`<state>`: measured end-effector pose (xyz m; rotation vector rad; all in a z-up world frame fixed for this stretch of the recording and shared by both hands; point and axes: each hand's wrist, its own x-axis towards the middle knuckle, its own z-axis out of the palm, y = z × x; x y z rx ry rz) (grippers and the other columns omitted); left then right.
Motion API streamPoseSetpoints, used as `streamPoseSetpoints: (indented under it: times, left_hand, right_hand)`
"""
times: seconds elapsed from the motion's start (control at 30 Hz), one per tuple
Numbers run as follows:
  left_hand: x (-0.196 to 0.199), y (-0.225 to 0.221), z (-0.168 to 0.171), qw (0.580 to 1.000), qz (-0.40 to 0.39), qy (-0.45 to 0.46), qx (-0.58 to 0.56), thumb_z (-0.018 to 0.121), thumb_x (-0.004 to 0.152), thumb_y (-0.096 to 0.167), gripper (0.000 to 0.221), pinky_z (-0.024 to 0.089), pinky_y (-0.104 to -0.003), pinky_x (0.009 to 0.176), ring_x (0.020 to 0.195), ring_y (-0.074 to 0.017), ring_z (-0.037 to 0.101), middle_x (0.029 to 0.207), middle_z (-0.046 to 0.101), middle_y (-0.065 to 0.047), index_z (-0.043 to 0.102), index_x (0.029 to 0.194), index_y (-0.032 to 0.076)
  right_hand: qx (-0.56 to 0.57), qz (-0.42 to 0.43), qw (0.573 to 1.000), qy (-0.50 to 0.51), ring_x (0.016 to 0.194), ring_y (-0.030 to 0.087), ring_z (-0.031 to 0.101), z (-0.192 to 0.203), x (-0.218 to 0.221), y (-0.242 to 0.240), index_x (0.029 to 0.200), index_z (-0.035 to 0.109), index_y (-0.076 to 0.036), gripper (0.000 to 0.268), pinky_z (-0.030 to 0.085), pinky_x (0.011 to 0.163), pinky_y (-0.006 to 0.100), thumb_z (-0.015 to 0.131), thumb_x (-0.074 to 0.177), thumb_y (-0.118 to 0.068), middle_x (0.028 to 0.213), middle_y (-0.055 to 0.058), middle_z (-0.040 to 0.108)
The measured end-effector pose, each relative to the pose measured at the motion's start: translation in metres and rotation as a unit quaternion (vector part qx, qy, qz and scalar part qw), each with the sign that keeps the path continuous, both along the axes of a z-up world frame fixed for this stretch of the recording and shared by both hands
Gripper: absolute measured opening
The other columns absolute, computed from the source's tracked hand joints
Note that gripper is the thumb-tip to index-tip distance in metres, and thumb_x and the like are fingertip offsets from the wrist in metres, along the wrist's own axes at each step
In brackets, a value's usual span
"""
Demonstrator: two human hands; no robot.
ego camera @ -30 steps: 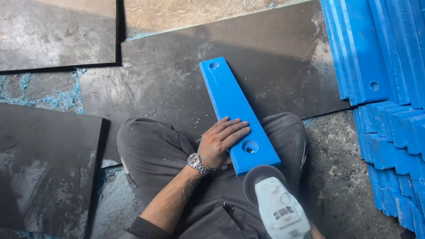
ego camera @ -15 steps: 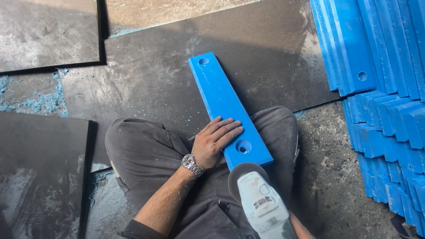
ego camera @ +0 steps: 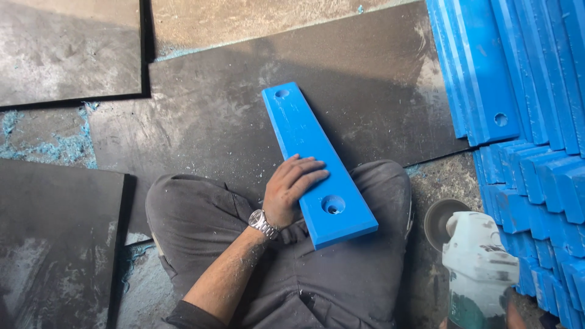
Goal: Grinding the edges of blue plastic parts using a handheld angle grinder.
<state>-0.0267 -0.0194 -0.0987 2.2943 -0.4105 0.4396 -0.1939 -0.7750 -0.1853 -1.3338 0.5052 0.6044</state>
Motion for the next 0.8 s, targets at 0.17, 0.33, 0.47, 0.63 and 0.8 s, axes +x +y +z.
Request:
streamPoseSetpoints:
  times: [0.17,0.33,0.47,0.63,0.8]
  left_hand:
    - [0.073,0.032,-0.009,0.985,0.144,0.009,-0.099,0.08,0.076,0.015,0.044,0.053,-0.045,0.102,0.119,-0.0321,0.066,0.128,0.069,-0.01,0.065,0.118,0.012]
    - [0.144,0.064,0.02,0.991,0.12,0.036,-0.051,0.077,0.072,0.011,0.046,0.055,-0.046,0.087,0.105,-0.036,0.068,0.112,0.071,-0.013,0.059,0.114,0.009]
    - [0.18,0.065,0.057,0.979,0.116,0.138,0.099,0.082,0.084,0.026,0.041,0.054,-0.051,0.076,0.098,-0.0374,0.067,0.099,0.069,-0.012,0.053,0.108,0.009]
    - [0.191,0.054,-0.013,0.96,0.099,0.189,0.179,0.079,0.078,0.023,0.042,0.056,-0.05,0.074,0.098,-0.0361,0.067,0.103,0.068,-0.012,0.054,0.109,0.01]
    - [0.18,0.036,-0.08,0.947,0.095,0.24,0.192,0.078,0.077,0.019,0.044,0.058,-0.048,0.077,0.1,-0.0348,0.066,0.11,0.067,-0.01,0.055,0.114,0.011]
  right_hand:
    - [0.029,-0.004,1.0,-0.006,0.1,0.062,0.067,0.019,0.076,0.096,0.164,0.033,-0.009,0.078,0.056,0.079,0.077,0.07,0.095,-0.014,0.123,0.041,0.06]
    - [0.13,0.01,0.99,-0.051,0.099,0.06,0.068,0.073,0.136,0.207,0.159,0.036,0.0,0.074,0.057,0.082,0.072,0.072,0.095,-0.011,0.118,0.042,0.063]
    - [0.338,0.086,0.93,-0.118,0.102,0.049,0.069,0.075,0.193,0.244,0.16,0.027,-0.01,0.08,0.059,0.082,0.065,0.071,0.093,-0.005,0.133,0.022,0.058]
    - [-0.155,0.113,0.971,-0.14,0.092,0.033,0.074,0.104,0.237,0.307,0.152,0.038,-0.005,0.09,0.059,0.082,0.049,0.073,0.069,-0.007,0.112,0.018,0.071]
    - [-0.385,0.13,0.897,-0.175,0.095,0.023,0.072,0.104,0.281,0.379,0.136,0.061,-0.001,0.068,0.054,0.089,0.037,0.083,0.073,-0.017,0.108,0.015,0.076]
